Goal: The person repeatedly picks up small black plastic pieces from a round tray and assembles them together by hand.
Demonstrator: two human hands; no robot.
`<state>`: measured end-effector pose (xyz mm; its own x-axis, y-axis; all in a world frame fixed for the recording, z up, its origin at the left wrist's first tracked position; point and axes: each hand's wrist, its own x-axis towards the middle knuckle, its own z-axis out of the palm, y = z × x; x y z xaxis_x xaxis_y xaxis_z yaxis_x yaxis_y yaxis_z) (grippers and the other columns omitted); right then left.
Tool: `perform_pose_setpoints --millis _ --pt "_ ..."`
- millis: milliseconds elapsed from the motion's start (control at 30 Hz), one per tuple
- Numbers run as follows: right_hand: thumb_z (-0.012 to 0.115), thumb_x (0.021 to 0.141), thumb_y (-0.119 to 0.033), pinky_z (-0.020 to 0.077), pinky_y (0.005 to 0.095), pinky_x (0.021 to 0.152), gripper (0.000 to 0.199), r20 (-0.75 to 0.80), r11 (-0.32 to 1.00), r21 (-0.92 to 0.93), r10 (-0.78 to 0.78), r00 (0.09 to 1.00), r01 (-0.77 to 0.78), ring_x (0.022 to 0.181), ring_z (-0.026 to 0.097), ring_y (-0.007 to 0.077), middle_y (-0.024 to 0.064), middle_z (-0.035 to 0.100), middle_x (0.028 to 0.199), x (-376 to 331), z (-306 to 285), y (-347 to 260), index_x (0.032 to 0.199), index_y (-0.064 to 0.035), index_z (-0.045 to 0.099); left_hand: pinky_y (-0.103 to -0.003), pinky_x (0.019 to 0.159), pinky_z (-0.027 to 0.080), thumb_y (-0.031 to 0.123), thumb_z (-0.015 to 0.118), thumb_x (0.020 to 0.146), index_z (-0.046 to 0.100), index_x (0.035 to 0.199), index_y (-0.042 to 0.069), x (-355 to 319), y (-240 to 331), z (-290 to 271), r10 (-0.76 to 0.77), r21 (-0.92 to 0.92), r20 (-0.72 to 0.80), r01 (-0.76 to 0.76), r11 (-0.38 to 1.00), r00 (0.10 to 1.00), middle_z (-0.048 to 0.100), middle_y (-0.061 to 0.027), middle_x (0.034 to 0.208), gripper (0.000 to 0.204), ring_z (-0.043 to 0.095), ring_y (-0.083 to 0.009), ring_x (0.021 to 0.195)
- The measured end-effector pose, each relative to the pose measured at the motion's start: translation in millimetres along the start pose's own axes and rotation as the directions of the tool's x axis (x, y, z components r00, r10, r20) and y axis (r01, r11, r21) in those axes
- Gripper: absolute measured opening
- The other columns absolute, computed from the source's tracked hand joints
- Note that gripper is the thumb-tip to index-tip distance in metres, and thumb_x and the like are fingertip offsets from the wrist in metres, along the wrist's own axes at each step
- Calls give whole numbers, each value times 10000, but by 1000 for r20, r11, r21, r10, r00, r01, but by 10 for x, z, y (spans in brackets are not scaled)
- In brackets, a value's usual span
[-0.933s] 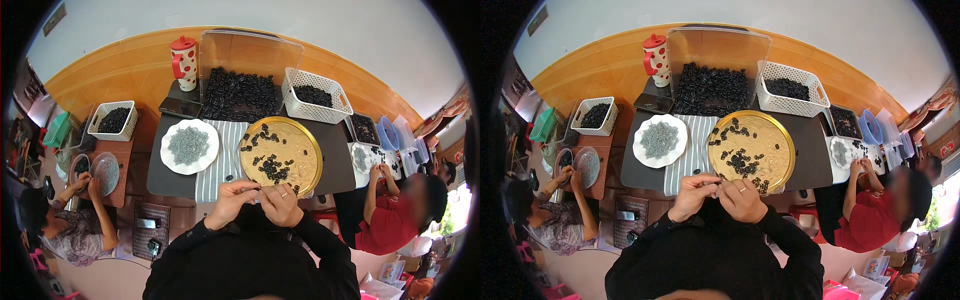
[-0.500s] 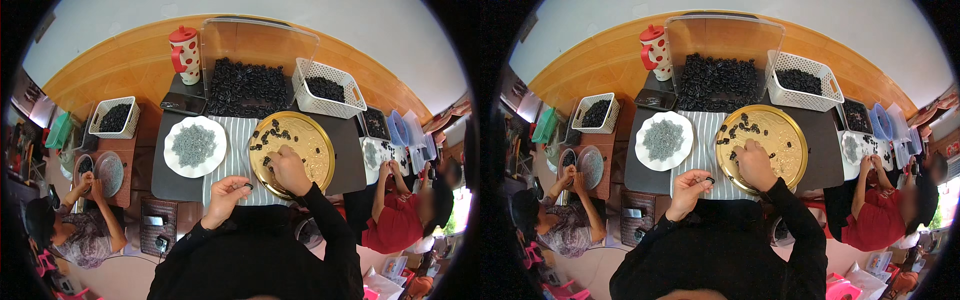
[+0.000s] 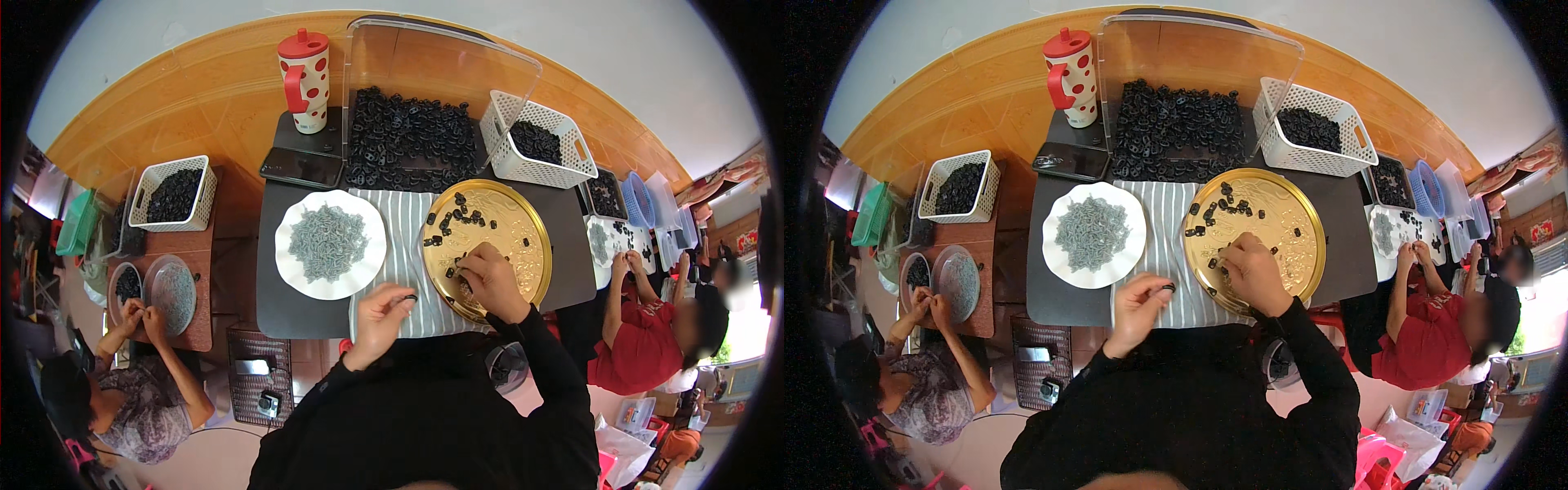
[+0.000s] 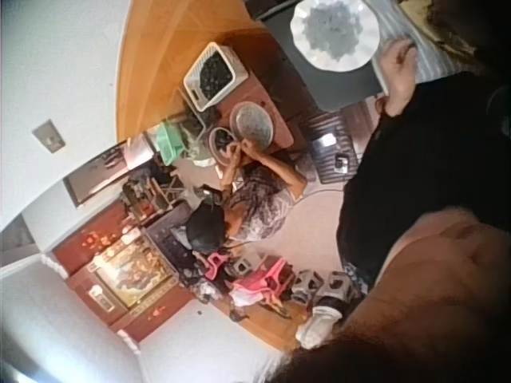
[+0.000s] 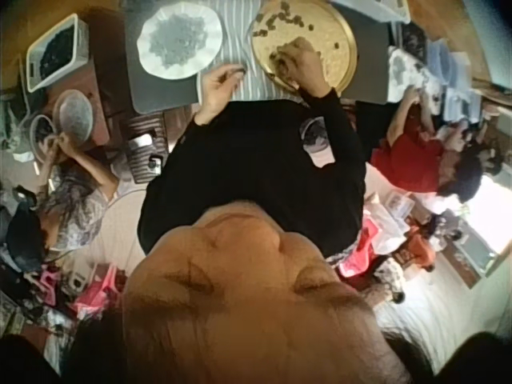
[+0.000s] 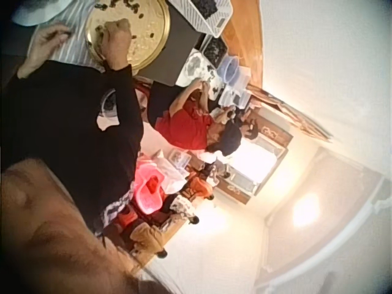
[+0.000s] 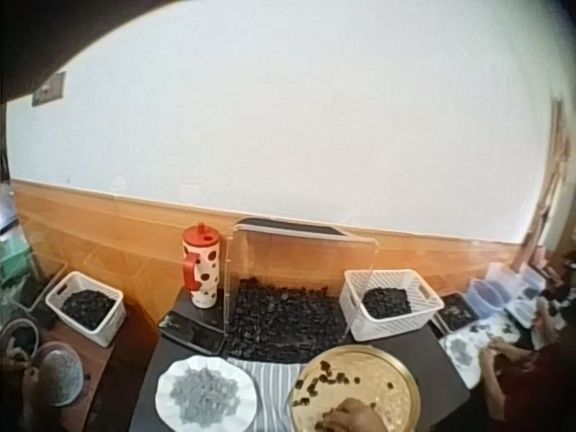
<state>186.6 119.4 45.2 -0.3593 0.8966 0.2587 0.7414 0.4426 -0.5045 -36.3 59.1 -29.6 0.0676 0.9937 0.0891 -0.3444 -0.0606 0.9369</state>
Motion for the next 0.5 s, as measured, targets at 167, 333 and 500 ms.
perform_pose_setpoints --millis 167,333,500 --pt "635 720 -53 456 402 657 114 53 992 -84 -94 994 99 795 554 322 128 540 837 58 86 -98 830 -69 661 -224 578 408 -56 619 825 638 1004 -18 -8 -35 51 73 169 -33 -67 983 997 570 -52 807 184 507 -93 643" --pt "623 720 -94 428 406 673 100 70 963 -234 -124 990 137 829 537 309 120 539 879 39 122 -85 812 -99 663 -225 584 413 -57 615 827 633 1014 -18 11 35 53 83 242 -5 -80 967 997 570 -55 807 192 511 -99 649" --pt "610 732 -113 408 417 725 68 44 956 -212 -196 980 201 887 515 307 125 535 936 106 155 -176 780 -101 656 -226 590 418 -58 611 831 630 1019 -23 50 39 55 54 229 -3 -52 972 999 567 -63 812 192 518 -100 660"
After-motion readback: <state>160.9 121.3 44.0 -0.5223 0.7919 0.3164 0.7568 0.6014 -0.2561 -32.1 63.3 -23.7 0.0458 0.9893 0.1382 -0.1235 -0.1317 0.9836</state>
